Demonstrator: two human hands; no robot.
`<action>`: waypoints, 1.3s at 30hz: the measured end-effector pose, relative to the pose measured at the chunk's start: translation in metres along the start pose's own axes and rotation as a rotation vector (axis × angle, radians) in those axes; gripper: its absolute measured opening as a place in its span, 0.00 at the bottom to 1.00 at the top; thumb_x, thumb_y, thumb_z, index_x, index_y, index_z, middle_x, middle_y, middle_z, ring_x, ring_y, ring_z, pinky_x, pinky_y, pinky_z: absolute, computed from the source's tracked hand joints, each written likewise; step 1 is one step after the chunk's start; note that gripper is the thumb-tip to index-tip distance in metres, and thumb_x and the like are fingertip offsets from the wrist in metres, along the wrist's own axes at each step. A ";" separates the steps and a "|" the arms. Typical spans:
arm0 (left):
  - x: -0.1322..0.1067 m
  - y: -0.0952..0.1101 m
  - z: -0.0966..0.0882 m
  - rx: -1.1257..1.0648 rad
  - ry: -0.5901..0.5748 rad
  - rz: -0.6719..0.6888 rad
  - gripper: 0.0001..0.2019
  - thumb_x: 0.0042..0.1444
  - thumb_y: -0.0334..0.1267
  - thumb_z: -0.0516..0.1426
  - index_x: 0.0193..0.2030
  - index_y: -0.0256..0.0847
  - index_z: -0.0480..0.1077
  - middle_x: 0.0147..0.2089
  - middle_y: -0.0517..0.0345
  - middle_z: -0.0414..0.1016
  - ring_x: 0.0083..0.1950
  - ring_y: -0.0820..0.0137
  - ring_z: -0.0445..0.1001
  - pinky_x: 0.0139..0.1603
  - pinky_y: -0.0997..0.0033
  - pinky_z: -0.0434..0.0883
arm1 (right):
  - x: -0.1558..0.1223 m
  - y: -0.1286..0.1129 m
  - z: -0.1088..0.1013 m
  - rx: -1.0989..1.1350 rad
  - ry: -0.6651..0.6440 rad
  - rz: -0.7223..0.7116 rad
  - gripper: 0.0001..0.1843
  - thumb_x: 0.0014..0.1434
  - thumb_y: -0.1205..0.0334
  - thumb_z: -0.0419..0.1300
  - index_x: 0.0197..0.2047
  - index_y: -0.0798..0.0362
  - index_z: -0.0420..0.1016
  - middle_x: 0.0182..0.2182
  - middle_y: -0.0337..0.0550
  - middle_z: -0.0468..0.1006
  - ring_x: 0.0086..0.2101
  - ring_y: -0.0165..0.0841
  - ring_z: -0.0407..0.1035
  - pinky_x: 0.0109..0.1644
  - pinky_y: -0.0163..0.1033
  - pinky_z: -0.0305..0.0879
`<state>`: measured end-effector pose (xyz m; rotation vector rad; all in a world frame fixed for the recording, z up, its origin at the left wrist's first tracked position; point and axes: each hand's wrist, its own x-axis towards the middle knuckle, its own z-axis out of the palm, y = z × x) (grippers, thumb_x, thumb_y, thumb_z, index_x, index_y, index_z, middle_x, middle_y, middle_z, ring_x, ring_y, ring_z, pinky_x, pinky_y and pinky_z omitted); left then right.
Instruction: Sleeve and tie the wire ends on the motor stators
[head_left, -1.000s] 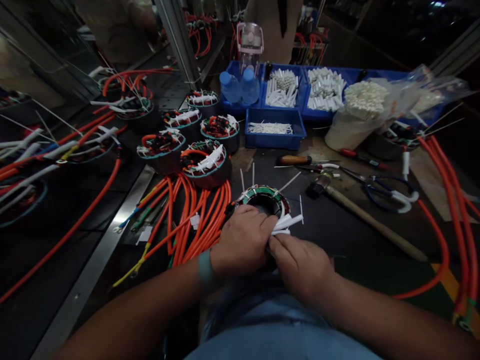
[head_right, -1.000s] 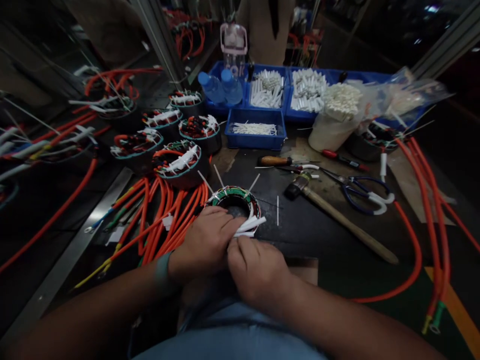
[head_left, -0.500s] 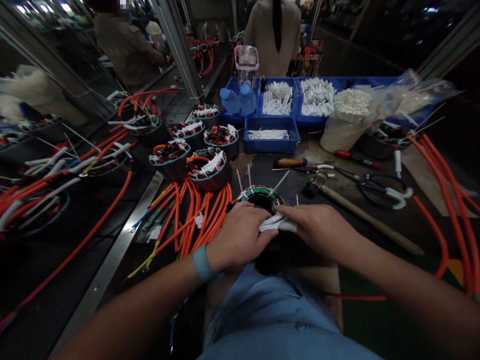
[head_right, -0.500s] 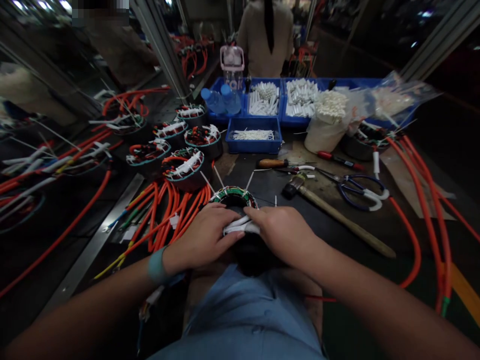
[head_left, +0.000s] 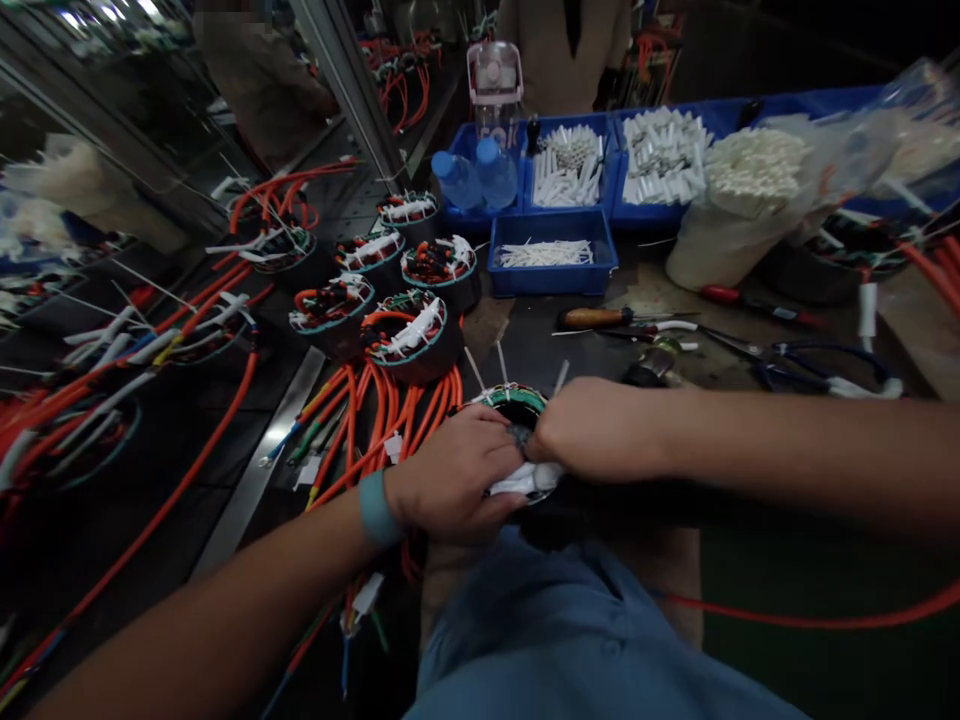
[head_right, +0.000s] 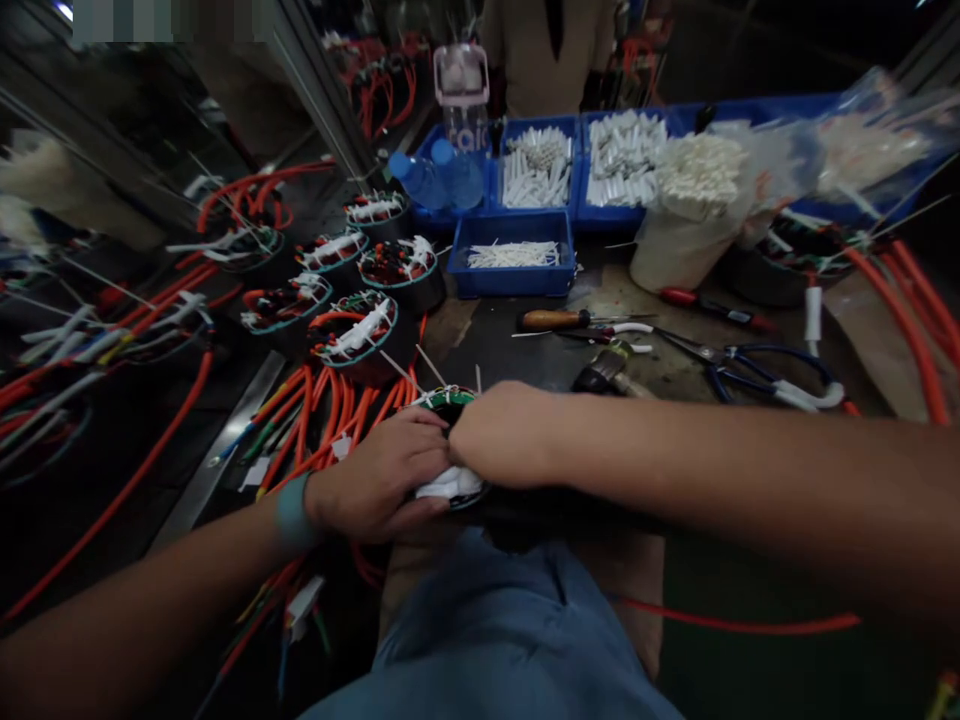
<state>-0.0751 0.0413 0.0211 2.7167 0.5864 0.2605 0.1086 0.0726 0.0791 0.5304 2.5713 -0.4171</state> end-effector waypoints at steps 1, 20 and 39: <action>0.002 0.001 0.000 0.014 -0.015 0.011 0.15 0.59 0.43 0.45 0.36 0.37 0.69 0.34 0.51 0.75 0.38 0.64 0.71 0.54 0.57 0.62 | 0.005 0.004 -0.004 -0.011 -0.042 -0.021 0.11 0.57 0.69 0.54 0.36 0.54 0.78 0.28 0.47 0.79 0.29 0.37 0.73 0.26 0.35 0.52; 0.002 0.063 0.020 0.018 0.280 -0.482 0.13 0.56 0.37 0.55 0.47 0.38 0.69 0.41 0.50 0.73 0.44 0.62 0.69 0.51 0.54 0.65 | -0.024 0.029 0.119 0.663 1.074 -0.231 0.10 0.61 0.68 0.53 0.43 0.56 0.75 0.40 0.47 0.75 0.42 0.30 0.70 0.48 0.36 0.65; 0.000 0.057 0.041 0.040 0.542 -0.460 0.12 0.52 0.33 0.57 0.44 0.42 0.67 0.38 0.54 0.75 0.45 0.62 0.71 0.51 0.55 0.65 | -0.015 0.026 0.037 -0.192 0.647 -0.273 0.11 0.62 0.68 0.52 0.31 0.53 0.74 0.28 0.42 0.73 0.32 0.34 0.64 0.32 0.39 0.56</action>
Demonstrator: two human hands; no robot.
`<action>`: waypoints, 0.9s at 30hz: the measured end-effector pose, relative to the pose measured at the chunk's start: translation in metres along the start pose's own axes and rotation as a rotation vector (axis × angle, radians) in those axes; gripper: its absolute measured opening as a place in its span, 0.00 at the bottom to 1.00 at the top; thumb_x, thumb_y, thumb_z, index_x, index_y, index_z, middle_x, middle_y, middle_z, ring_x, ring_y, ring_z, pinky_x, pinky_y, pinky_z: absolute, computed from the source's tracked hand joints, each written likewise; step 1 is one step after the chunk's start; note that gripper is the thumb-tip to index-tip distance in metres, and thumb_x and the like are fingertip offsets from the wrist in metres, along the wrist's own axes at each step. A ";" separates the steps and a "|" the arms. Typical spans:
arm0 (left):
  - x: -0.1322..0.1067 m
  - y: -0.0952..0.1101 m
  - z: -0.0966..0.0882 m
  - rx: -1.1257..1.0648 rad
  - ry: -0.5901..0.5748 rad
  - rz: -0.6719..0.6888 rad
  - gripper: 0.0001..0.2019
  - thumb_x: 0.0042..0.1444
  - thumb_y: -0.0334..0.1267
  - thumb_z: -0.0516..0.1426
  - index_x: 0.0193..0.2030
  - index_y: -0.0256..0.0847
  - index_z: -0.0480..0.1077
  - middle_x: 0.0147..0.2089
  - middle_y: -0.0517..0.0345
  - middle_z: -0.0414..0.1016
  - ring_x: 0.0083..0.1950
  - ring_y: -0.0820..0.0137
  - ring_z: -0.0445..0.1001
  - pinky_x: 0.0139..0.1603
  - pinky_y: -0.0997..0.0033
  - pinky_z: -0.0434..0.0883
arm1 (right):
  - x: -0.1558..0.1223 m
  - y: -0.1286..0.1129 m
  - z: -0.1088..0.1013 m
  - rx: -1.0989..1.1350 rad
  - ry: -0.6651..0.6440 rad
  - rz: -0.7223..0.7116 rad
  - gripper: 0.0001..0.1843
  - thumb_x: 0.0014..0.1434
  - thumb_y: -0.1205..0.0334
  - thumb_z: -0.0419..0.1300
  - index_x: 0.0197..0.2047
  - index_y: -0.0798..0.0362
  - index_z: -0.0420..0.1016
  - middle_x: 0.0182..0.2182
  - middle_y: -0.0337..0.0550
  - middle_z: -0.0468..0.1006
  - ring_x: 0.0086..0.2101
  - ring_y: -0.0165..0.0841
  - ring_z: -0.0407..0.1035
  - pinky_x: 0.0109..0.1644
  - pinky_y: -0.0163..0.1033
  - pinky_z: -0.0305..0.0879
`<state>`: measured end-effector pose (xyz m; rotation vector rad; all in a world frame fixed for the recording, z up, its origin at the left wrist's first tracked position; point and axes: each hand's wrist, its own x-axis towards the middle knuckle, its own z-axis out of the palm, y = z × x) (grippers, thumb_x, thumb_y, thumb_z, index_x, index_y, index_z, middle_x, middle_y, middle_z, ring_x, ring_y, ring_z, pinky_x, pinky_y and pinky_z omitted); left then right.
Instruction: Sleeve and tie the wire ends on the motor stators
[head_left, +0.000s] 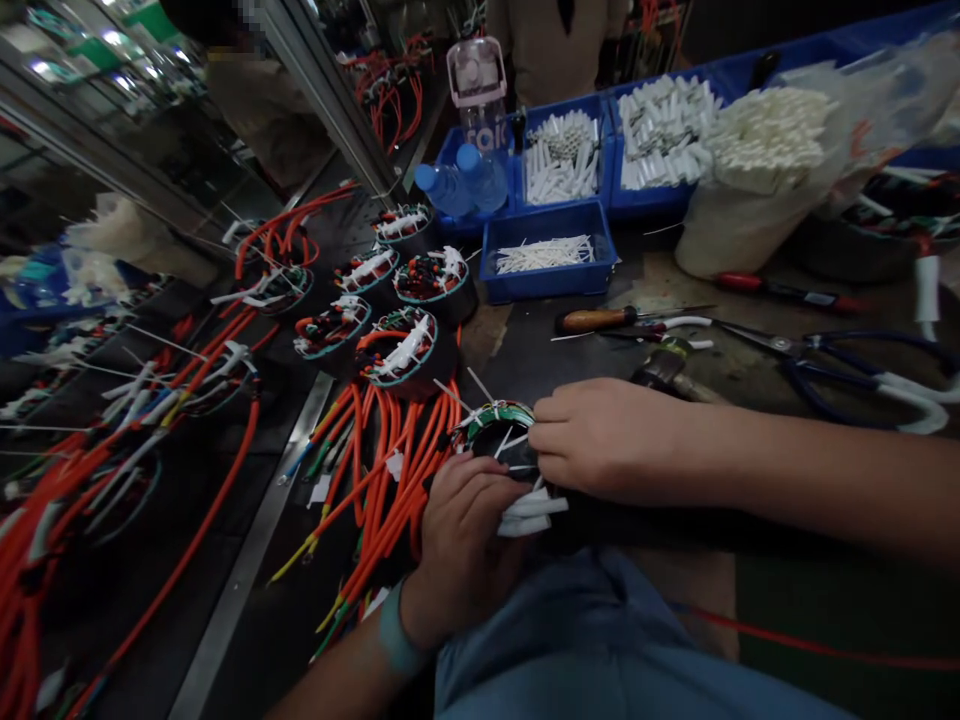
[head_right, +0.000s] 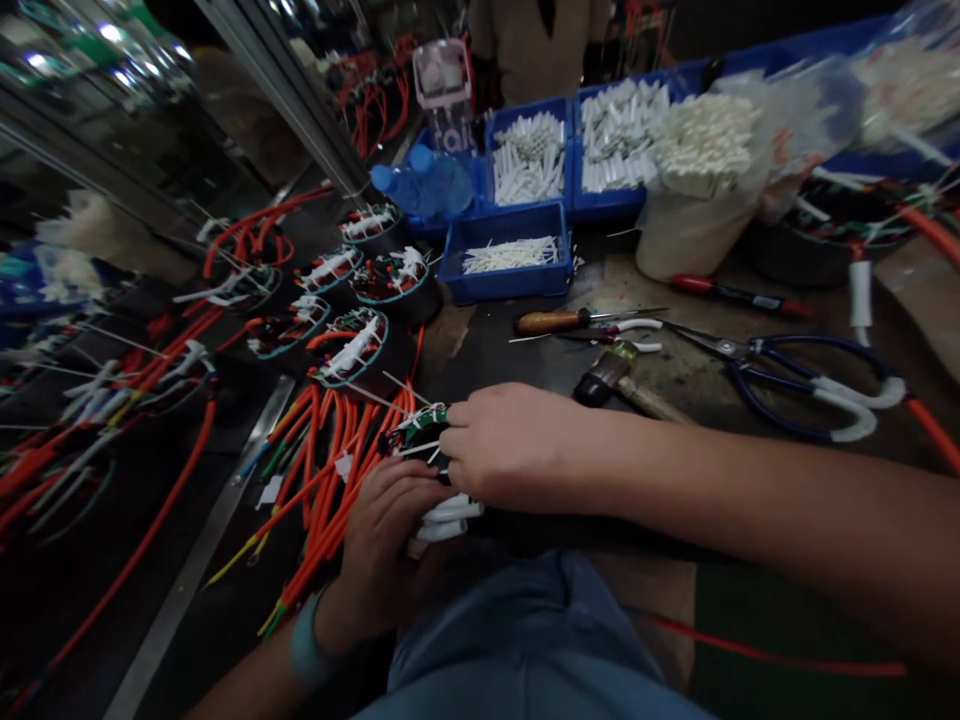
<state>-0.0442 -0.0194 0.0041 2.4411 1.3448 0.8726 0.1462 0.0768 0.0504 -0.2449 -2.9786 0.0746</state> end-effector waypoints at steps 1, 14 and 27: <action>-0.001 -0.001 0.000 -0.007 0.006 -0.003 0.12 0.52 0.34 0.57 0.44 0.42 0.67 0.38 0.53 0.75 0.45 0.62 0.71 0.51 0.55 0.65 | 0.003 -0.004 0.001 0.020 -0.004 0.003 0.12 0.62 0.68 0.52 0.31 0.53 0.74 0.28 0.42 0.73 0.31 0.34 0.64 0.31 0.39 0.56; 0.001 0.002 -0.003 -0.071 -0.023 -0.025 0.10 0.52 0.35 0.58 0.42 0.42 0.67 0.37 0.54 0.76 0.45 0.62 0.71 0.51 0.55 0.65 | -0.047 -0.020 0.047 0.218 0.457 0.228 0.17 0.64 0.72 0.45 0.48 0.56 0.72 0.44 0.49 0.76 0.46 0.33 0.68 0.48 0.40 0.68; 0.010 0.007 -0.013 -0.063 -0.116 -0.050 0.09 0.54 0.38 0.59 0.42 0.40 0.69 0.40 0.53 0.74 0.44 0.63 0.70 0.50 0.57 0.67 | -0.032 -0.010 0.030 0.395 0.239 0.193 0.10 0.60 0.68 0.53 0.42 0.55 0.73 0.43 0.47 0.72 0.44 0.36 0.63 0.48 0.43 0.63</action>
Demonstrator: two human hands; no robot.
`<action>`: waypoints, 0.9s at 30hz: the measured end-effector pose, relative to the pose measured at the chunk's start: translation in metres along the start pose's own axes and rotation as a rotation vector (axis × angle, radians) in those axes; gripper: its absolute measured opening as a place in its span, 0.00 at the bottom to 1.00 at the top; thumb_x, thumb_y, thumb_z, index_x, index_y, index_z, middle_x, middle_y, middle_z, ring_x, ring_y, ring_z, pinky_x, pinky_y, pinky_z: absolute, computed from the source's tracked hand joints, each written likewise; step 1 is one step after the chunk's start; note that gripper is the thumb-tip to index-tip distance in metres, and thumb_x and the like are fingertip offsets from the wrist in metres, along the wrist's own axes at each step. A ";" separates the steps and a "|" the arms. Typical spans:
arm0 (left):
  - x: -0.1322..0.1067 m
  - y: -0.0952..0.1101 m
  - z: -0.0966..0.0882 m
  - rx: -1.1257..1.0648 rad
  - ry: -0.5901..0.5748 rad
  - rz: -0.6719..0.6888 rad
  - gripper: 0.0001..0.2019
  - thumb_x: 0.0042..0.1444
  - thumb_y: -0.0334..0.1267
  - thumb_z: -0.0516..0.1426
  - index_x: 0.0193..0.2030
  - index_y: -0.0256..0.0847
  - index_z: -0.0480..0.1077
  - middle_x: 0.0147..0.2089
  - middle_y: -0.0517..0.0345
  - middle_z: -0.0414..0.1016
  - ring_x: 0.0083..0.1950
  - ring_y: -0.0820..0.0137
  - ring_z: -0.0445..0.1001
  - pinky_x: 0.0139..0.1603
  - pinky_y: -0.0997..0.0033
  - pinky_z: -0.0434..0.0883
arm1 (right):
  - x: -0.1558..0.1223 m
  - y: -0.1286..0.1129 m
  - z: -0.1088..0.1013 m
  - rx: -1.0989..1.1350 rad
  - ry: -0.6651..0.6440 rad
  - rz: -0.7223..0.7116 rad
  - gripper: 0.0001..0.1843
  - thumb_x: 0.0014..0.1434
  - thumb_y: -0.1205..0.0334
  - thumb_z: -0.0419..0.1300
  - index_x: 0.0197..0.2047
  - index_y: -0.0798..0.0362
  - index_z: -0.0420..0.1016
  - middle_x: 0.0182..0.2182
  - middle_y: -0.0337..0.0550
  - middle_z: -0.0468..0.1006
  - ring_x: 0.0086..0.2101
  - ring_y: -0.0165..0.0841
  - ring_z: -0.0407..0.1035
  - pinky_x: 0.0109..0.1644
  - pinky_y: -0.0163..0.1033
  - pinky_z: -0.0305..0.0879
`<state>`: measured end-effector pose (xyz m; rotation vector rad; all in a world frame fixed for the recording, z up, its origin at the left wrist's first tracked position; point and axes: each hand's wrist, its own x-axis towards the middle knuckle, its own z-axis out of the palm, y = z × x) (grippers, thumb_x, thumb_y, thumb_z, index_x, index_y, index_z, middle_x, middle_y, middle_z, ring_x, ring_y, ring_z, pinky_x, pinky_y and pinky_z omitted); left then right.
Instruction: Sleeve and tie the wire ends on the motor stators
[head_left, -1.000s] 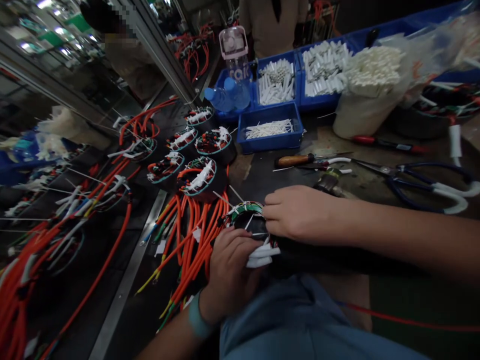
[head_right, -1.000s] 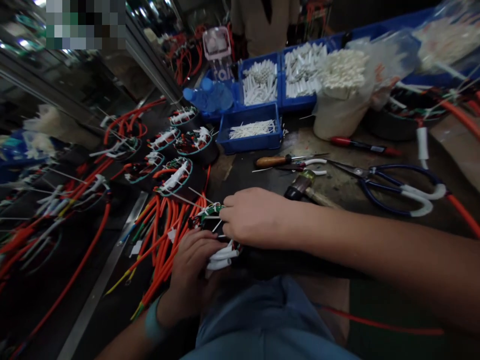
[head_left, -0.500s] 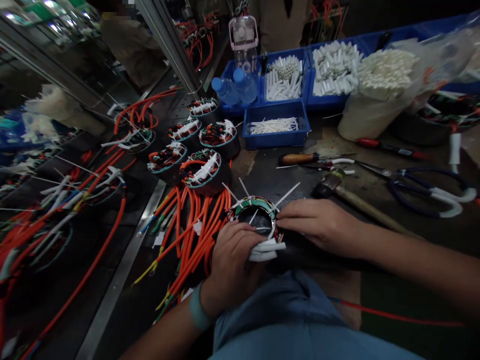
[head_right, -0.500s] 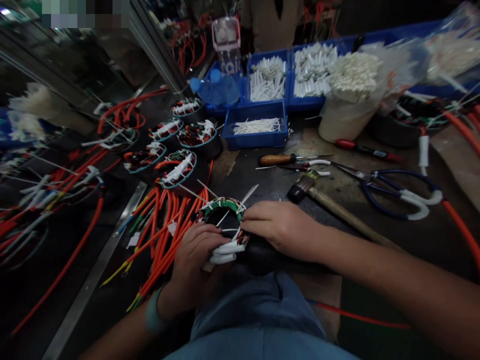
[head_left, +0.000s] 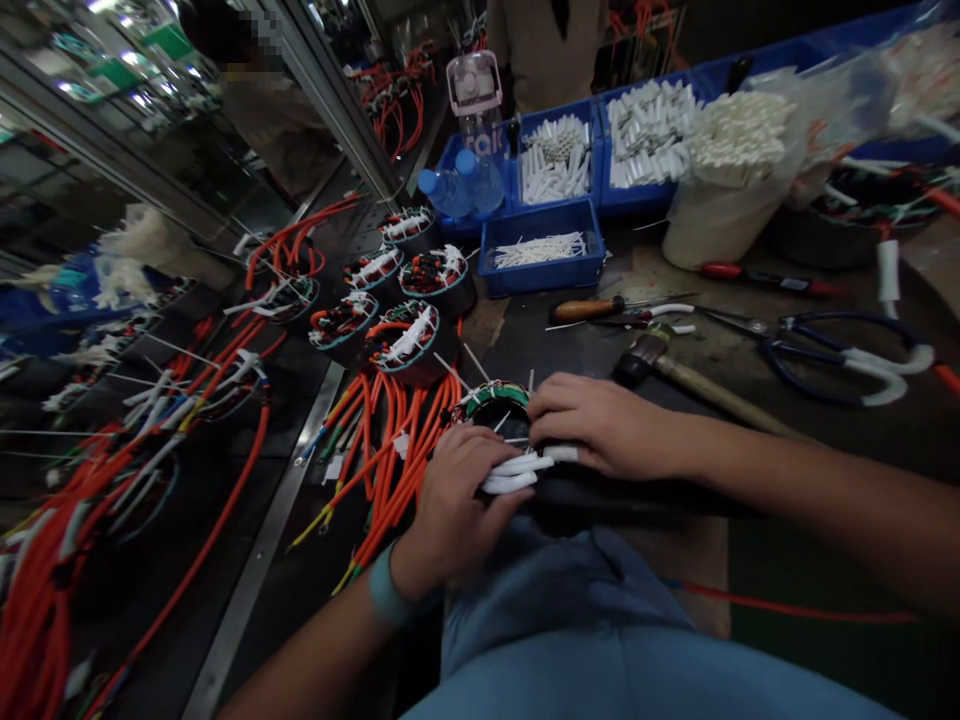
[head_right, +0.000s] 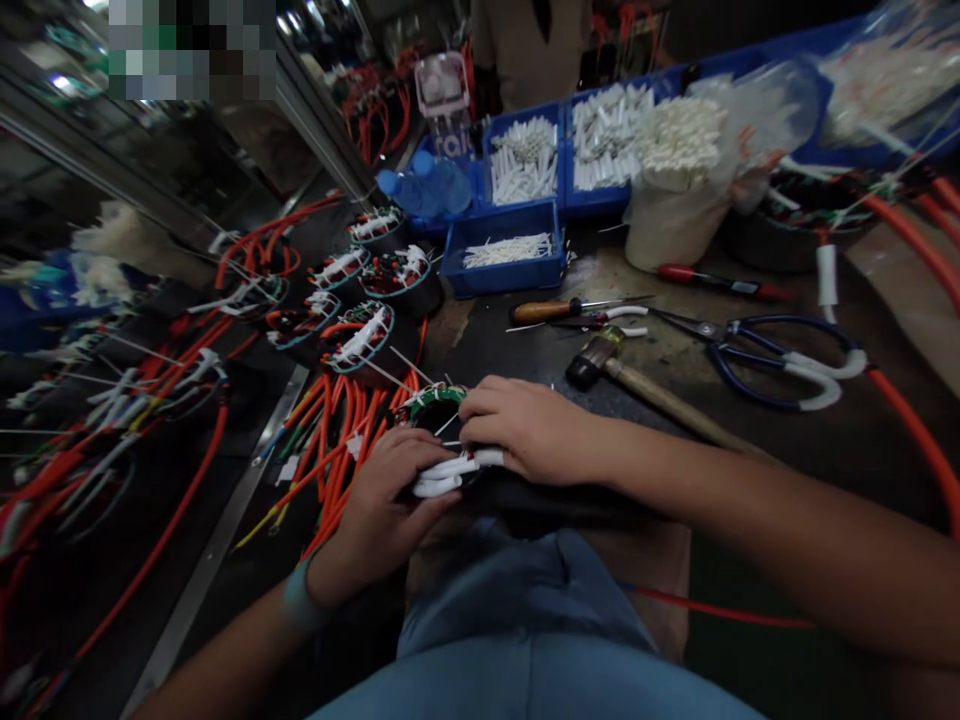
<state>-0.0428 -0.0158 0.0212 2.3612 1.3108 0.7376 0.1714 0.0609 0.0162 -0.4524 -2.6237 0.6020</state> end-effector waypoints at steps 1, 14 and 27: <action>0.000 0.000 0.000 0.009 0.007 0.003 0.09 0.54 0.38 0.59 0.42 0.40 0.69 0.40 0.52 0.74 0.44 0.64 0.70 0.51 0.56 0.66 | 0.001 0.000 0.000 0.013 -0.004 -0.005 0.09 0.59 0.68 0.54 0.41 0.55 0.73 0.43 0.47 0.72 0.44 0.36 0.63 0.48 0.43 0.62; -0.005 0.005 0.011 0.113 0.069 0.004 0.08 0.56 0.33 0.55 0.44 0.40 0.67 0.41 0.54 0.74 0.46 0.65 0.71 0.61 0.51 0.60 | 0.001 0.006 0.014 0.036 0.204 -0.017 0.13 0.58 0.74 0.52 0.37 0.55 0.78 0.39 0.47 0.73 0.41 0.34 0.64 0.45 0.39 0.63; 0.003 0.012 0.014 0.128 0.086 -0.059 0.06 0.52 0.29 0.54 0.37 0.38 0.67 0.35 0.56 0.73 0.40 0.68 0.71 0.60 0.52 0.61 | -0.003 -0.004 0.021 0.166 0.192 0.041 0.06 0.57 0.67 0.58 0.38 0.56 0.74 0.42 0.48 0.71 0.46 0.37 0.61 0.50 0.45 0.59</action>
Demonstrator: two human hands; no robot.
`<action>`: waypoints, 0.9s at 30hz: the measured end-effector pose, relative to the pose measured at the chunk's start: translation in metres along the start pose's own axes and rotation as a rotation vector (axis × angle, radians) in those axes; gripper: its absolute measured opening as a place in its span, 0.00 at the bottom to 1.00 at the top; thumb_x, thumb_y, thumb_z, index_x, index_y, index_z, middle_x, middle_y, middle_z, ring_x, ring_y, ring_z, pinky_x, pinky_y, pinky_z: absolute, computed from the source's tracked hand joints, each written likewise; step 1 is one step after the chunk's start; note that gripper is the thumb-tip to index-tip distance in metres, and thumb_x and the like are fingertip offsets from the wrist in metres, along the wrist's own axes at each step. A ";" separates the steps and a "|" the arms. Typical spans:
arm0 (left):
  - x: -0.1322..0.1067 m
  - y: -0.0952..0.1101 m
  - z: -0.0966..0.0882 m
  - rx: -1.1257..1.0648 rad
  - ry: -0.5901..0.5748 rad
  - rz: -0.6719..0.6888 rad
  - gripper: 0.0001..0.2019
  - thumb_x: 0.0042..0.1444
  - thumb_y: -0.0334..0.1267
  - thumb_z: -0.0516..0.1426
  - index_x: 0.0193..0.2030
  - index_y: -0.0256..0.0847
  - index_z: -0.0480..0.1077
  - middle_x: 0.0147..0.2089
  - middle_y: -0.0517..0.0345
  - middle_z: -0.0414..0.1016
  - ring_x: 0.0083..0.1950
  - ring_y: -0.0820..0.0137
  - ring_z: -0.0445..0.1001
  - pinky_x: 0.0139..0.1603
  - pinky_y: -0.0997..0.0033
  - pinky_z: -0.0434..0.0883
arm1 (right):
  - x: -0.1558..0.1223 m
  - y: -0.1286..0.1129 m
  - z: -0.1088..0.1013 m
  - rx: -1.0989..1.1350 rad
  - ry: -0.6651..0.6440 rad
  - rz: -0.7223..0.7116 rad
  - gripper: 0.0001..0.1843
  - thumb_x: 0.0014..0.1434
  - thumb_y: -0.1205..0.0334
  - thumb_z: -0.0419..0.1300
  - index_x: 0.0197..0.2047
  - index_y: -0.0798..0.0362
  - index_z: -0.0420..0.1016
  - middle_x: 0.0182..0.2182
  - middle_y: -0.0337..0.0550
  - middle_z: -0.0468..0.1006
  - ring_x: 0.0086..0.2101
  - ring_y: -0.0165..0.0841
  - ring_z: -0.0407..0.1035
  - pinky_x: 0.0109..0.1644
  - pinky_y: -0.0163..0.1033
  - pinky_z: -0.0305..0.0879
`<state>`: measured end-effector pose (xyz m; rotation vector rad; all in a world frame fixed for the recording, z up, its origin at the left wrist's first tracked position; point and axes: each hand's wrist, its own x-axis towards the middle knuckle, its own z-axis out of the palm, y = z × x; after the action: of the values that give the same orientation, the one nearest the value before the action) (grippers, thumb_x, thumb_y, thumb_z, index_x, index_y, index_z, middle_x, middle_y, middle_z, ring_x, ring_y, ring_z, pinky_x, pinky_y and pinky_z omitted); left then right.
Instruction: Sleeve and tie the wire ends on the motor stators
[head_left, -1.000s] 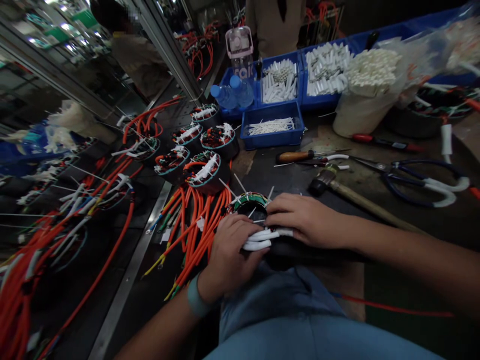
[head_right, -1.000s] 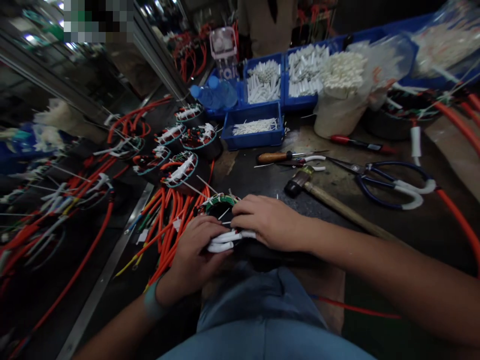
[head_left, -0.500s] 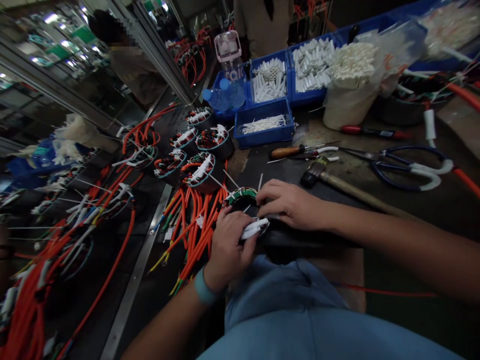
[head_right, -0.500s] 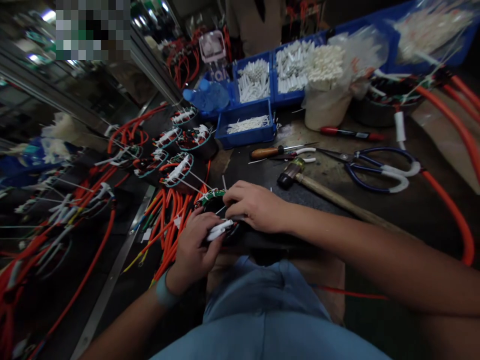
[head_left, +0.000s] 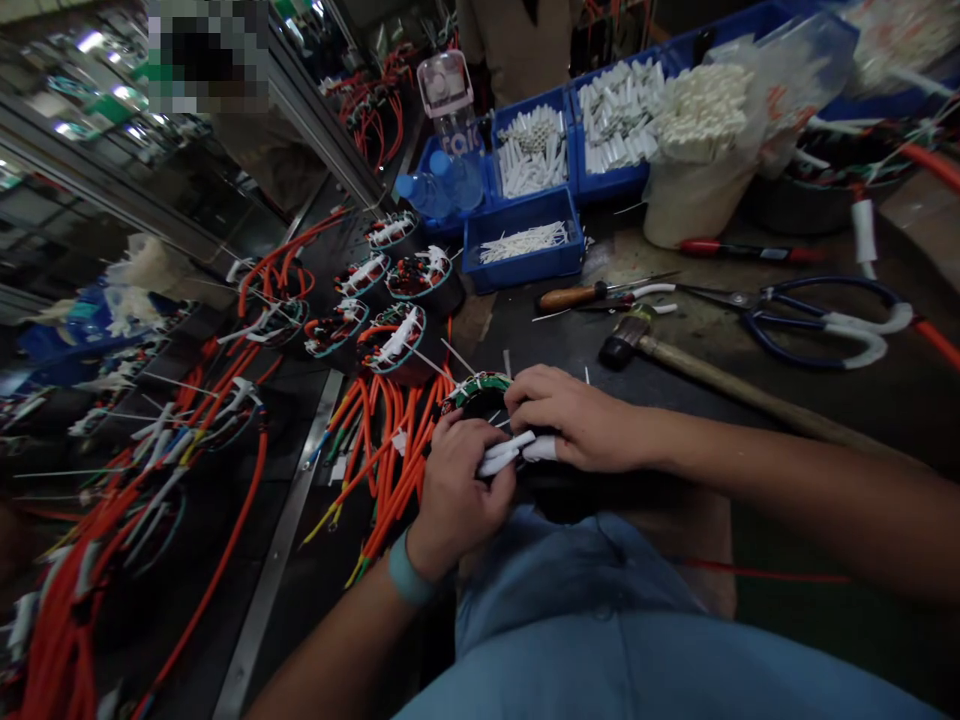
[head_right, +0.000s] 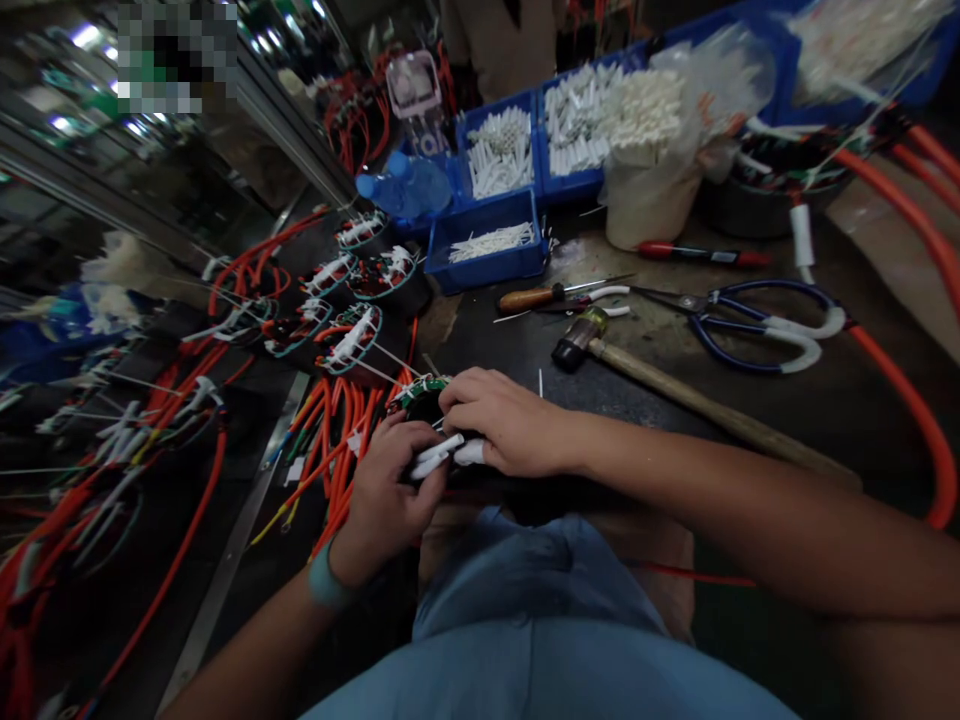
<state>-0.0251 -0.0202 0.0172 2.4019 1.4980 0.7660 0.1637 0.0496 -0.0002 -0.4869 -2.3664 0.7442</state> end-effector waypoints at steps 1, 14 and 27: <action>0.000 0.000 0.000 0.001 -0.005 -0.014 0.05 0.52 0.29 0.54 0.37 0.39 0.67 0.35 0.56 0.73 0.39 0.68 0.71 0.60 0.52 0.61 | 0.002 0.000 0.001 0.001 -0.009 0.008 0.06 0.57 0.69 0.58 0.38 0.56 0.74 0.42 0.48 0.71 0.46 0.37 0.61 0.50 0.45 0.58; 0.007 -0.023 -0.040 -0.059 -0.498 -0.032 0.22 0.59 0.39 0.54 0.60 0.41 0.61 0.59 0.52 0.69 0.60 0.61 0.66 0.67 0.50 0.53 | -0.027 -0.007 0.035 -0.297 0.353 -0.115 0.15 0.61 0.73 0.49 0.47 0.58 0.73 0.43 0.49 0.76 0.46 0.35 0.67 0.50 0.43 0.67; 0.007 -0.006 -0.027 0.067 -0.404 0.021 0.13 0.58 0.36 0.53 0.49 0.38 0.70 0.37 0.54 0.74 0.42 0.65 0.71 0.61 0.52 0.60 | -0.018 -0.014 0.015 -0.442 0.223 -0.024 0.14 0.63 0.70 0.50 0.44 0.55 0.76 0.35 0.47 0.76 0.38 0.35 0.65 0.41 0.40 0.64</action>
<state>-0.0416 -0.0132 0.0392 2.4328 1.3513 0.2128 0.1656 0.0238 -0.0096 -0.6828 -2.3142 0.1374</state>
